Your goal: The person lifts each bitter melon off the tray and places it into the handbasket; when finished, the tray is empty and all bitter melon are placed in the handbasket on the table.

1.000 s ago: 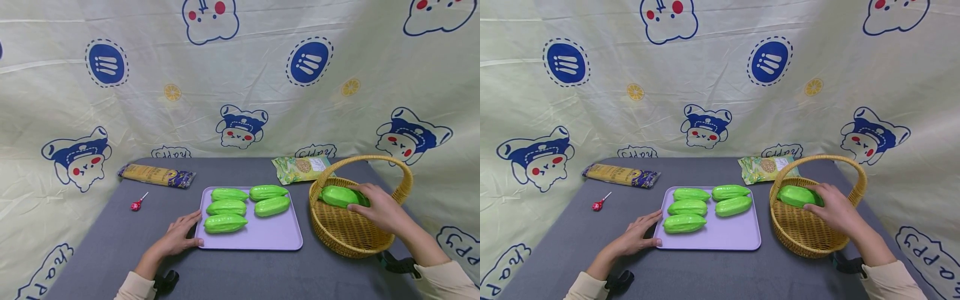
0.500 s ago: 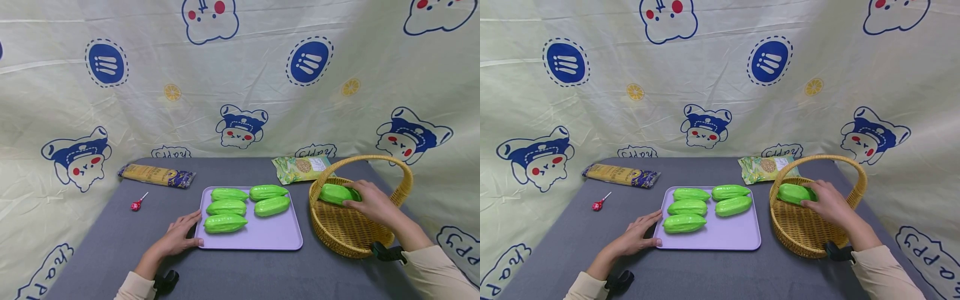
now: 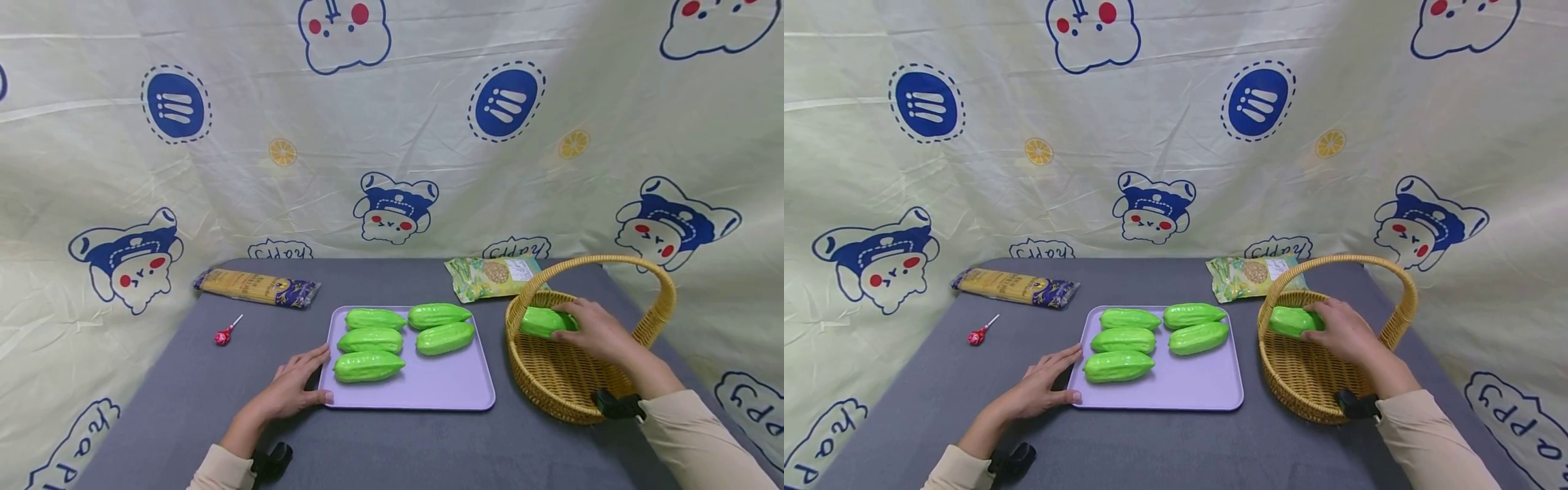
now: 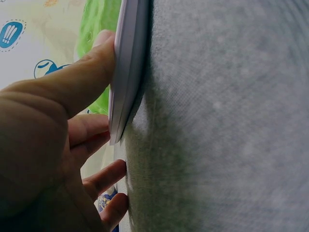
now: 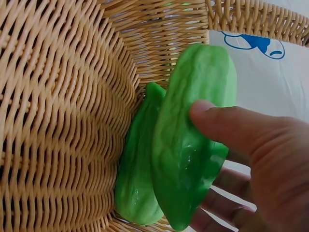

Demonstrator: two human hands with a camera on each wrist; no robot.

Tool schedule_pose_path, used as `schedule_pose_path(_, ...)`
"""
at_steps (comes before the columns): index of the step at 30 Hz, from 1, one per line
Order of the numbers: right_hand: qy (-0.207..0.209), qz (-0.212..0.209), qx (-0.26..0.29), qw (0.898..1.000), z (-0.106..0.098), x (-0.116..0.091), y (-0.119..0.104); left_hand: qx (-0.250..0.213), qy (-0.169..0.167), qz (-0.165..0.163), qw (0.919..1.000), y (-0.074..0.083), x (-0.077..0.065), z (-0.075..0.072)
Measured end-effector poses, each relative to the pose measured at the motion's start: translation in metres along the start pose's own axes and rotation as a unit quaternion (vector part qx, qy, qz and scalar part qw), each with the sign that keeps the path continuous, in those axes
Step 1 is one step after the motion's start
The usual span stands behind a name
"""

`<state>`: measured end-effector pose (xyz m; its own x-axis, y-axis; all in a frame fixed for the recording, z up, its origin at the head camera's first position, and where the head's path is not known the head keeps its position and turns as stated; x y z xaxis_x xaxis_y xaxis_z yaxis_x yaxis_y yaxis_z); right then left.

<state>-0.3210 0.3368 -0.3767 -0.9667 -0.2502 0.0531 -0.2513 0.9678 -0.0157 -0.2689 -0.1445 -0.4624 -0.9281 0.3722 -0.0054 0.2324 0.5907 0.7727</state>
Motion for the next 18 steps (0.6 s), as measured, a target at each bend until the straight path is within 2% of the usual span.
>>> schedule_pose_path(5, -0.01, -0.003, -0.004, 1.0, 0.007, 0.004, 0.002, 0.003, 0.001, 0.001, 1.0, 0.0, 0.001, 0.001)
schedule_pose_path(11, -0.001, -0.029, -0.021, 0.999, 0.012, 0.007, 0.002, 0.003, 0.002, 0.003, 1.0, 0.0, 0.0, 0.0)
schedule_pose_path(18, -0.007, -0.043, -0.003, 0.999, 0.015, 0.006, 0.001, 0.002, 0.0, -0.001, 1.0, 0.001, 0.0, 0.0)
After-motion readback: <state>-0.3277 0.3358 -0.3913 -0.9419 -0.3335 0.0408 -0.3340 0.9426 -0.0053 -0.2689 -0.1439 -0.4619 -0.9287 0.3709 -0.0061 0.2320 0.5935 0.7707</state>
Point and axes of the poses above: each hand's wrist, its own x-axis towards the middle knuckle, its own z-axis out of the palm, y = z × x, the point moved 8 cm from there along x, towards the middle knuckle, and after that the axes turned 15 degrees about -x, right-handed, at the moved point
